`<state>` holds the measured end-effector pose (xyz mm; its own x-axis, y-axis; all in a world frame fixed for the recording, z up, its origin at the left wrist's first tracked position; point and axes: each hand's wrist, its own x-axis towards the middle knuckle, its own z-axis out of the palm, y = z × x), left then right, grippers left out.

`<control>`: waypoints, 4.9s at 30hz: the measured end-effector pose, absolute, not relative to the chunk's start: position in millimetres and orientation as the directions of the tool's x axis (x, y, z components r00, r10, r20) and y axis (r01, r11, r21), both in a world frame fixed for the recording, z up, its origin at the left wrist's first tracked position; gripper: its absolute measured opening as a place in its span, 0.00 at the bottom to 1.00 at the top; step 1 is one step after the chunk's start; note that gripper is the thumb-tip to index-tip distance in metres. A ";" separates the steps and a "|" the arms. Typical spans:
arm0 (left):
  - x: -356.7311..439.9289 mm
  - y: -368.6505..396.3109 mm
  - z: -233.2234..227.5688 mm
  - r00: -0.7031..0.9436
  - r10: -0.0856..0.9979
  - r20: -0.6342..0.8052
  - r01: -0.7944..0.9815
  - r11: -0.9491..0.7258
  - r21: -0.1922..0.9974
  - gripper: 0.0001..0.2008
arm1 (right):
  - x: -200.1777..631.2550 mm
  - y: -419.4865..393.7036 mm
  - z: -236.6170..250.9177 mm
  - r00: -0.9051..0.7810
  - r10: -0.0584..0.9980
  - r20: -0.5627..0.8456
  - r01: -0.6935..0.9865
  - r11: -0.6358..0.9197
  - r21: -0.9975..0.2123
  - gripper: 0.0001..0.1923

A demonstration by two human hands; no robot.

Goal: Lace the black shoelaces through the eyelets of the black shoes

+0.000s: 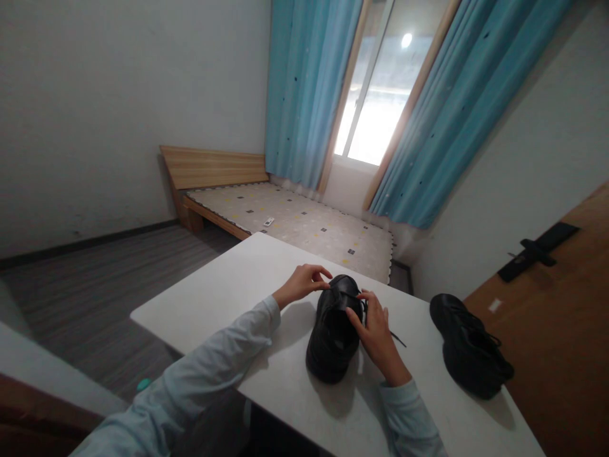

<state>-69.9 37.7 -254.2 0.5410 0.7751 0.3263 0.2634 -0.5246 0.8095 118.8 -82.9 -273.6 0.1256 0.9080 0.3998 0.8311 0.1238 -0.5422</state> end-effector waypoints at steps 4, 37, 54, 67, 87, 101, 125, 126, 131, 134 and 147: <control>-72.5 36.6 -253.0 0.599 0.746 0.289 0.401 -0.593 0.699 0.12 | 118.9 -82.5 -273.9 0.124 0.906 0.404 0.831 0.128 -0.541 0.19; -76.3 59.4 -254.2 -0.033 0.965 0.260 -0.055 -0.262 0.964 0.05 | 124.4 -82.5 -279.2 0.125 0.902 0.414 0.820 0.142 -0.555 0.19; -85.5 50.9 -232.0 0.096 0.980 0.176 -0.714 -0.056 0.698 0.12 | 127.2 -82.8 -282.0 0.131 0.896 0.424 0.823 0.139 -0.550 0.20; -90.4 61.8 -236.8 -0.208 0.910 0.359 -0.554 -0.412 0.723 0.09 | 128.7 -81.5 -283.8 0.127 0.899 0.418 0.823 0.140 -0.551 0.20; -62.7 39.4 -276.1 0.639 0.655 0.402 0.385 -0.726 0.570 0.09 | 121.9 -79.4 -279.3 0.134 0.898 0.420 0.822 0.136 -0.552 0.20; -58.1 31.5 -271.5 0.633 0.716 0.295 0.558 -0.686 0.468 0.06 | 121.7 -79.5 -278.0 0.126 0.895 0.429 0.826 0.145 -0.544 0.20; -68.1 38.8 -279.0 0.363 0.932 0.023 0.896 -0.356 0.267 0.13 | 122.6 -79.6 -278.7 0.132 0.900 0.414 0.821 0.135 -0.555 0.21; -68.6 39.0 -279.4 0.350 0.937 0.021 0.902 -0.343 0.263 0.13 | 122.4 -79.7 -278.6 0.131 0.898 0.420 0.822 0.139 -0.552 0.21; -72.3 43.9 -280.9 0.273 0.962 0.013 0.930 -0.268 0.253 0.15 | 121.8 -80.2 -277.9 0.127 0.891 0.435 0.829 0.145 -0.540 0.20; -76.2 49.0 -280.6 0.229 0.973 0.009 0.941 -0.224 0.252 0.15 | 122.1 -80.6 -277.9 0.122 0.894 0.431 0.829 0.146 -0.539 0.20; -85.2 59.8 -285.2 0.334 0.942 0.044 0.897 -0.331 0.292 0.15 | 123.4 -81.4 -278.4 0.131 0.904 0.408 0.828 0.127 -0.547 0.20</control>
